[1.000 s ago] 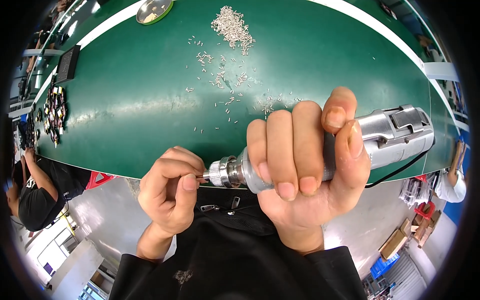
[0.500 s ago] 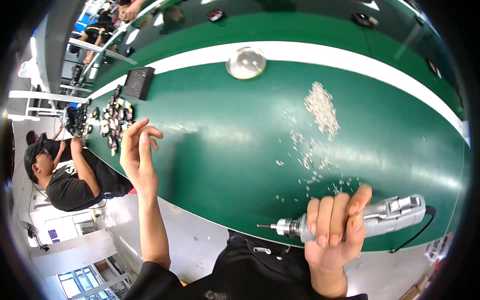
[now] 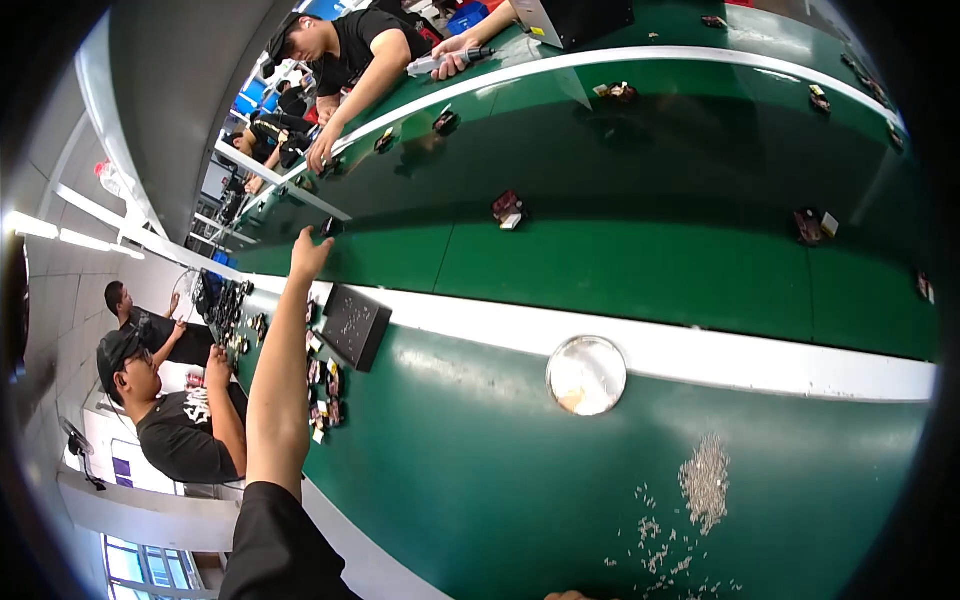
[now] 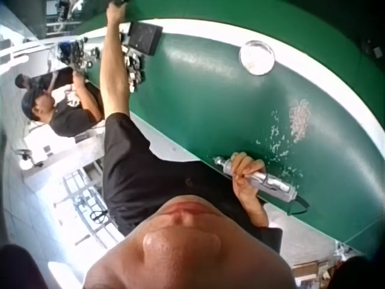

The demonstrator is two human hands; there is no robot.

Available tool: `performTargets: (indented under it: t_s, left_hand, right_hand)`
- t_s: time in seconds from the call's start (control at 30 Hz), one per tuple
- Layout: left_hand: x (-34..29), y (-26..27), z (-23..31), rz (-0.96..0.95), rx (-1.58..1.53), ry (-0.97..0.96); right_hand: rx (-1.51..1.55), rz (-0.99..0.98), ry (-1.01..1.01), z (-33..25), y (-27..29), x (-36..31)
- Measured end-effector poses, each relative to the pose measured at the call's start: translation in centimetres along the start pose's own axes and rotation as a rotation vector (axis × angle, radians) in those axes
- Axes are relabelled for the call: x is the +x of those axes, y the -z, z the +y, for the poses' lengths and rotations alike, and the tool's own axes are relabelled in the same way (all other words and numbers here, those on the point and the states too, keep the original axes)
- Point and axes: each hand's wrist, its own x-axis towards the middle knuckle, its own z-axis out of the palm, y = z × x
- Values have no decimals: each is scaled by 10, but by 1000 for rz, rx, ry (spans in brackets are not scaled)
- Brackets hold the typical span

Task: Assembling small electronic components using an electric power screwdriver on a factory production line.

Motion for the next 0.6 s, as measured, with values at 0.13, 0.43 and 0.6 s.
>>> performTargets:
  t_s: [0.13, 0.43, 0.6]
  left_hand:
    - [36, -39, 10, -42, 81, 11]
    - [45, -19, -16, 32, 138, 7]
    - [-63, 37, 112, -127, -402, -444]
  right_hand:
    - [8, -37, 47, -9, 2, 12]
    - [34, -107, 25, -15, 6, 23]
    - [44, 79, 0, -16, -7, 11]
